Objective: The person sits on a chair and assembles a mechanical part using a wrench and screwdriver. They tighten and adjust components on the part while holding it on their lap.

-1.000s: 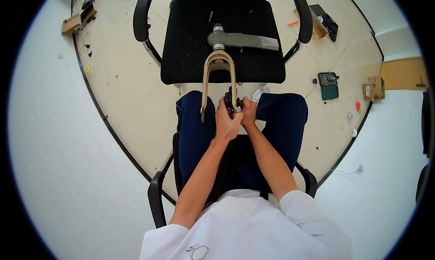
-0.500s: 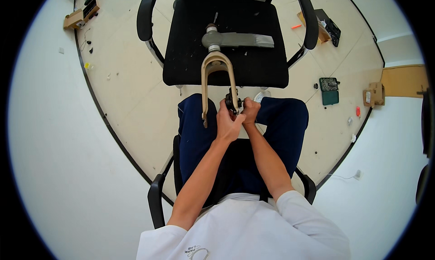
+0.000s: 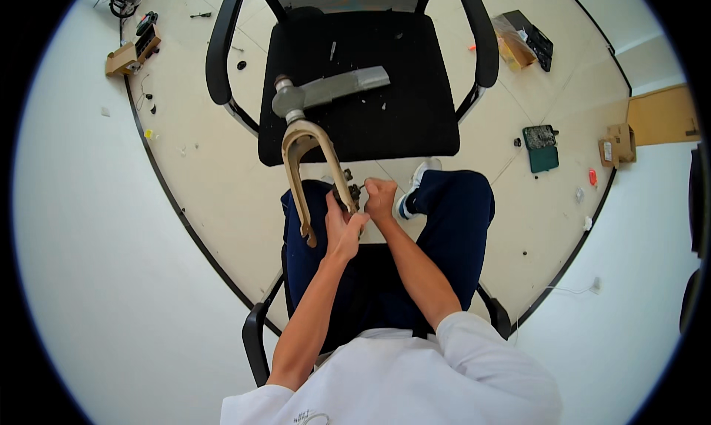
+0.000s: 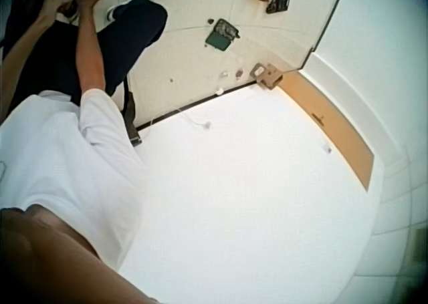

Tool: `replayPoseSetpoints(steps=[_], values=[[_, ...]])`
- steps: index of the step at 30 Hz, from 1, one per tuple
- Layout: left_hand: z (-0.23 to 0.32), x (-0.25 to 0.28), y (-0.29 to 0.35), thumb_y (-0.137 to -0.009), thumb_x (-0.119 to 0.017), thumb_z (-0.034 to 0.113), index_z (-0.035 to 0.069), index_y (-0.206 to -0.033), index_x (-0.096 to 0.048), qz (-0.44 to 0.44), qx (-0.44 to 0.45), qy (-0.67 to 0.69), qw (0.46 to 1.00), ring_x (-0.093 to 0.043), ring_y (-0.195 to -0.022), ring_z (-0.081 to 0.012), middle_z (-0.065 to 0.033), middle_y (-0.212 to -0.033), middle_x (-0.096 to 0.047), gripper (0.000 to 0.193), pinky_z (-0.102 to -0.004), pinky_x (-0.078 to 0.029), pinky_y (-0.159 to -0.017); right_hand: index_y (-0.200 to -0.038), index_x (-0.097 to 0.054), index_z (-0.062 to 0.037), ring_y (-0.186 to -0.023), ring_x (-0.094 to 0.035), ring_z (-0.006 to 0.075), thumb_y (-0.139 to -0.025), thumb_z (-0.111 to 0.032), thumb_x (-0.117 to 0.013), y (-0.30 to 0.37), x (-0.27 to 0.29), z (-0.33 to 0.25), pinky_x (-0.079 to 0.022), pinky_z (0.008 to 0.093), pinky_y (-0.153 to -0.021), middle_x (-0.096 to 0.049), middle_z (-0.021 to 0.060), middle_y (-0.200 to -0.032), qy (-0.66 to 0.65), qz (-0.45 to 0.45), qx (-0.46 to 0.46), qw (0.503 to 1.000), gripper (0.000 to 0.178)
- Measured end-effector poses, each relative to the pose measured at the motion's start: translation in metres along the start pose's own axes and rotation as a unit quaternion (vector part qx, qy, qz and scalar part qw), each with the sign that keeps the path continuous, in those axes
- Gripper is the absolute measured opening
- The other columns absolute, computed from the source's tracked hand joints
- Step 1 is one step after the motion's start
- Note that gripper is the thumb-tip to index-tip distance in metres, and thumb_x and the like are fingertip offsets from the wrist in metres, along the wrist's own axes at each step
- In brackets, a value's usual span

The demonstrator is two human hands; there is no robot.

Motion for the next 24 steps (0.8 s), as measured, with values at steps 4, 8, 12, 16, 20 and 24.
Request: replayPoseSetpoints(steps=[4, 8, 12, 16, 20, 24], values=[[-0.002, -0.004, -0.001, -0.081, -0.065, 0.022, -0.001, -0.124, -0.035, -0.032, 0.033, 0.001, 0.999, -0.052, -0.071, -0.0123, -0.0065, -0.086, -0.052, 0.057, -0.0265, -0.044, -0.062, -0.058, -0.042, 0.0056, -0.043, -0.036, 0.0161, -0.089, -0.026, -0.051, 0.012, 0.003, 0.013, -0.03, 0.0387, -0.045, -0.034, 0.0148, -0.047, -0.013, -0.024, -0.102, 0.994, 0.045], [-0.02, -0.001, -0.018, -0.089, -0.054, 0.053, 0.002, -0.118, -0.045, 0.011, 0.137, 0.102, 0.985, -0.051, -0.085, -0.013, -0.0055, -0.095, -0.052, 0.059, -0.0284, -0.044, -0.067, -0.06, -0.043, 0.0061, -0.047, -0.038, 0.015, -0.092, -0.025, -0.048, 0.014, 0.005, 0.011, -0.032, 0.0384, -0.048, -0.037, 0.0123, -0.048, -0.066, -0.025, -0.141, 0.987, 0.045], [-0.001, -0.005, -0.046, -0.089, -0.052, 0.059, 0.004, -0.091, -0.059, 0.059, 0.225, 0.066, 0.97, -0.047, -0.063, -0.0126, -0.0006, -0.071, -0.05, 0.056, -0.0267, -0.038, -0.059, -0.057, -0.039, 0.0021, -0.05, -0.036, 0.0104, -0.094, -0.023, -0.045, 0.012, 0.005, 0.002, -0.028, 0.0333, -0.048, -0.036, 0.0021, -0.05, -0.085, -0.027, -0.182, 0.979, 0.045], [-0.01, 0.002, -0.052, -0.09, -0.052, 0.049, 0.002, -0.096, -0.058, 0.045, 0.24, 0.003, 0.97, -0.05, -0.065, -0.0144, -0.003, -0.075, -0.051, 0.047, -0.0298, -0.043, -0.059, -0.064, -0.052, 0.0071, -0.053, -0.051, 0.0198, -0.093, -0.026, -0.046, 0.012, 0.007, -0.013, -0.039, 0.0368, -0.055, -0.049, 0.0154, -0.054, -0.035, -0.066, -0.223, 0.972, 0.044], [0.009, -0.001, -0.044, -0.091, -0.051, 0.042, 0.004, -0.097, -0.056, 0.024, 0.239, 0.049, 0.97, -0.054, -0.067, -0.016, -0.0047, -0.077, -0.052, 0.039, -0.0326, -0.048, -0.06, -0.069, -0.061, 0.0087, -0.056, -0.06, 0.0321, -0.092, -0.026, -0.045, 0.009, 0.005, -0.011, -0.045, 0.041, -0.059, -0.058, 0.0231, -0.059, 0.021, -0.162, -0.283, 0.945, 0.045], [0.019, 0.002, -0.035, -0.089, -0.051, 0.04, 0.005, -0.093, -0.053, -0.015, 0.246, 0.104, 0.964, -0.056, -0.064, -0.018, -0.0053, -0.073, -0.054, 0.035, -0.0336, -0.049, -0.058, -0.063, -0.056, 0.0061, -0.047, -0.052, 0.026, -0.09, -0.021, -0.046, 0.006, 0.005, -0.048, -0.041, 0.0396, -0.052, -0.053, 0.0171, -0.051, 0.018, -0.096, -0.155, 0.983, 0.039]])
Point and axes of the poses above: each hand's wrist, its own y-axis away from the middle knuckle, its own x-axis out of the back of the hand, z = x × y, the point moved 8 cm from there along -y, towards the middle knuckle
